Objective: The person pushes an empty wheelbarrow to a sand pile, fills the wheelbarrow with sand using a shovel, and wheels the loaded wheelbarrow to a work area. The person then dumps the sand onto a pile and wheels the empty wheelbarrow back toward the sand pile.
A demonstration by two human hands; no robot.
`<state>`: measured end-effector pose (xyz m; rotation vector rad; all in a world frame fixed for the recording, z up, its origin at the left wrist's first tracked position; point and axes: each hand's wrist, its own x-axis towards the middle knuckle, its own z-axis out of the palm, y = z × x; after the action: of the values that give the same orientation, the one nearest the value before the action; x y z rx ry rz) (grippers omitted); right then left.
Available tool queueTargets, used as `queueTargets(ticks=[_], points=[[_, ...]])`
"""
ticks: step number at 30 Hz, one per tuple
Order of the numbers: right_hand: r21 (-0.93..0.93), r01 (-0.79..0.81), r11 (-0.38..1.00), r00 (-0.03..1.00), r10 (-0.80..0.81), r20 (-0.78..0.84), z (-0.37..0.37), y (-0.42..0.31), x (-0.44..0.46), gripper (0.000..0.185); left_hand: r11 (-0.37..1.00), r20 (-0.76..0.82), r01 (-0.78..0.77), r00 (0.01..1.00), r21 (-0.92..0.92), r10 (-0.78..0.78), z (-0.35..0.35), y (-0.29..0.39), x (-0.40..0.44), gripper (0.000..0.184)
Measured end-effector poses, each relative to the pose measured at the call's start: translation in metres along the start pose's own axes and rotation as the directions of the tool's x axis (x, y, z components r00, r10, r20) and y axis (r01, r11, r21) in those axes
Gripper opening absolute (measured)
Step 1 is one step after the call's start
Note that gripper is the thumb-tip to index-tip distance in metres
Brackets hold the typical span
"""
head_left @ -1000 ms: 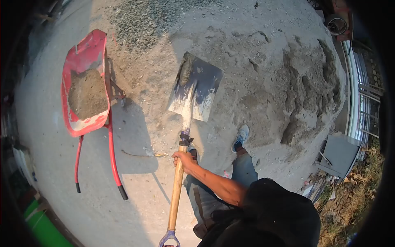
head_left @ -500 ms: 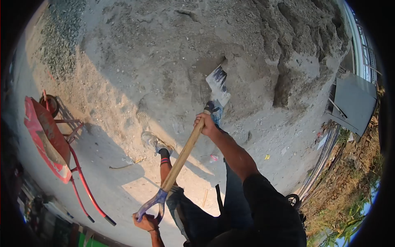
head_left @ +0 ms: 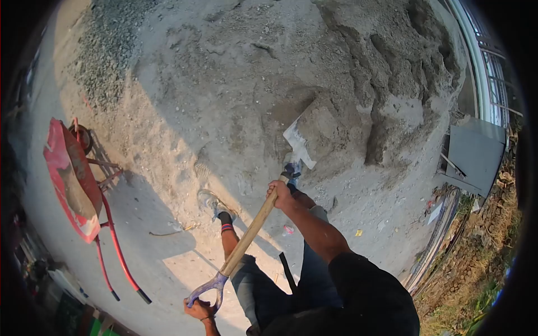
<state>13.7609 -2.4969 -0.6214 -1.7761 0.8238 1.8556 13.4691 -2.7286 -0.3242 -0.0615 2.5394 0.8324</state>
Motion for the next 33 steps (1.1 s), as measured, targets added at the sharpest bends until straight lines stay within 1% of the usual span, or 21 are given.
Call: queueTargets(ticks=[3, 5, 6, 7, 9, 10, 13, 14, 16, 17, 20, 22, 24, 25, 26, 27, 28, 29, 30, 31, 33], points=[[-0.101, 0.021, 0.995, 0.990, -0.035, -0.135, -0.001, 0.051, -0.048, 0.012, 0.982, -0.073, 0.175, 0.981, -0.073, -0.180, -0.067, -0.064, -0.004, 0.006], [-0.216, 0.092, 0.972, 0.980, -0.127, -0.154, 0.002, 0.083, -0.073, 0.012, 0.951, -0.119, 0.294, 0.945, -0.095, -0.304, -0.102, -0.097, -0.013, 0.008], [-0.242, 0.088, 0.966, 0.977, -0.131, -0.169, 0.008, 0.096, -0.086, 0.011, 0.946, -0.106, 0.323, 0.940, -0.026, -0.324, -0.124, -0.126, -0.016, 0.006], [-0.269, 0.079, 0.960, 0.973, -0.132, -0.187, 0.016, 0.114, -0.099, 0.011, 0.892, -0.096, 0.450, 0.887, -0.034, -0.451, -0.141, -0.132, -0.022, 0.006], [-0.372, 0.102, 0.923, 0.973, -0.170, -0.155, 0.035, 0.152, -0.122, 0.011, 0.838, -0.041, 0.526, 0.843, -0.148, -0.536, -0.183, -0.201, -0.033, 0.004], [-0.417, 0.131, 0.899, 0.965, -0.213, -0.156, 0.049, 0.165, -0.133, 0.011, 0.825, -0.035, 0.542, 0.832, -0.158, -0.553, -0.192, -0.205, -0.042, 0.004], [-0.574, 0.213, 0.790, 0.959, -0.283, -0.034, 0.097, 0.221, -0.155, 0.014, 0.602, -0.060, 0.695, 0.634, -0.393, -0.771, -0.199, -0.171, -0.062, 0.008], [-0.598, 0.219, 0.771, 0.959, -0.283, -0.013, 0.113, 0.240, -0.161, 0.014, 0.585, -0.059, 0.692, 0.623, -0.424, -0.780, -0.200, -0.190, -0.069, 0.008], [-0.696, 0.297, 0.654, 0.950, -0.275, 0.147, 0.157, 0.277, -0.173, 0.018, 0.369, 0.000, 0.764, 0.435, -0.530, -0.901, -0.200, -0.232, -0.084, 0.012], [-0.719, 0.359, 0.595, 0.932, -0.275, 0.237, 0.180, 0.297, -0.183, 0.021, 0.278, 0.059, 0.770, 0.377, -0.574, -0.924, -0.195, -0.213, -0.086, 0.018], [-0.760, 0.471, 0.448, 0.878, -0.154, 0.454, 0.234, 0.350, -0.176, 0.030, 0.186, 0.263, 0.804, 0.389, -0.565, -0.883, -0.186, -0.261, -0.100, 0.021], [-0.734, 0.644, 0.215, 0.764, -0.132, 0.632, 0.270, 0.383, -0.168, 0.034, 0.049, 0.408, 0.802, 0.354, -0.595, -0.841, -0.182, -0.253, -0.094, 0.021], [-0.738, 0.673, -0.042, 0.732, -0.098, 0.674, 0.307, 0.411, -0.181, 0.043, -0.181, 0.626, 0.798, 0.287, -0.575, -0.725, -0.184, -0.241, -0.083, 0.021], [-0.737, 0.674, -0.051, 0.732, -0.087, 0.676, 0.321, 0.423, -0.187, 0.043, -0.355, 0.761, 0.779, 0.227, -0.516, -0.607, -0.187, -0.232, -0.077, 0.022], [-0.710, 0.675, -0.201, 0.709, -0.087, 0.700, 0.333, 0.435, -0.192, 0.047, -0.551, 0.887, 0.733, 0.153, -0.398, -0.437, -0.190, -0.225, -0.072, 0.022], [-0.664, 0.663, -0.347, 0.683, -0.083, 0.725, 0.341, 0.443, -0.196, 0.050, -0.699, 0.962, 0.671, 0.085, -0.248, -0.259, -0.192, -0.217, -0.068, 0.022], [-0.664, 0.658, -0.356, 0.687, -0.079, 0.722, 0.342, 0.449, -0.198, 0.050, -0.779, 0.994, 0.617, 0.041, -0.108, -0.105, -0.193, -0.212, -0.065, 0.022], [-0.625, 0.666, -0.408, 0.662, -0.064, 0.747, 0.343, 0.454, -0.200, 0.052, -0.821, 1.000, 0.571, 0.006, 0.004, 0.008, -0.195, -0.205, -0.062, 0.022], [-0.581, 0.673, -0.458, 0.634, -0.048, 0.772, 0.345, 0.455, -0.203, 0.054, -0.785, 0.982, 0.611, 0.061, 0.105, 0.179, -0.189, -0.213, -0.065, 0.024], [-0.584, 0.668, -0.461, 0.636, -0.053, 0.770, 0.343, 0.451, -0.208, 0.054, -0.786, 0.982, 0.609, 0.055, 0.111, 0.181, -0.186, -0.224, -0.070, 0.024], [-0.606, 0.696, -0.384, 0.654, -0.010, 0.757, 0.335, 0.442, -0.219, 0.053, -0.510, 0.972, 0.828, 0.200, -0.234, -0.121, -0.181, -0.242, -0.076, 0.023]])
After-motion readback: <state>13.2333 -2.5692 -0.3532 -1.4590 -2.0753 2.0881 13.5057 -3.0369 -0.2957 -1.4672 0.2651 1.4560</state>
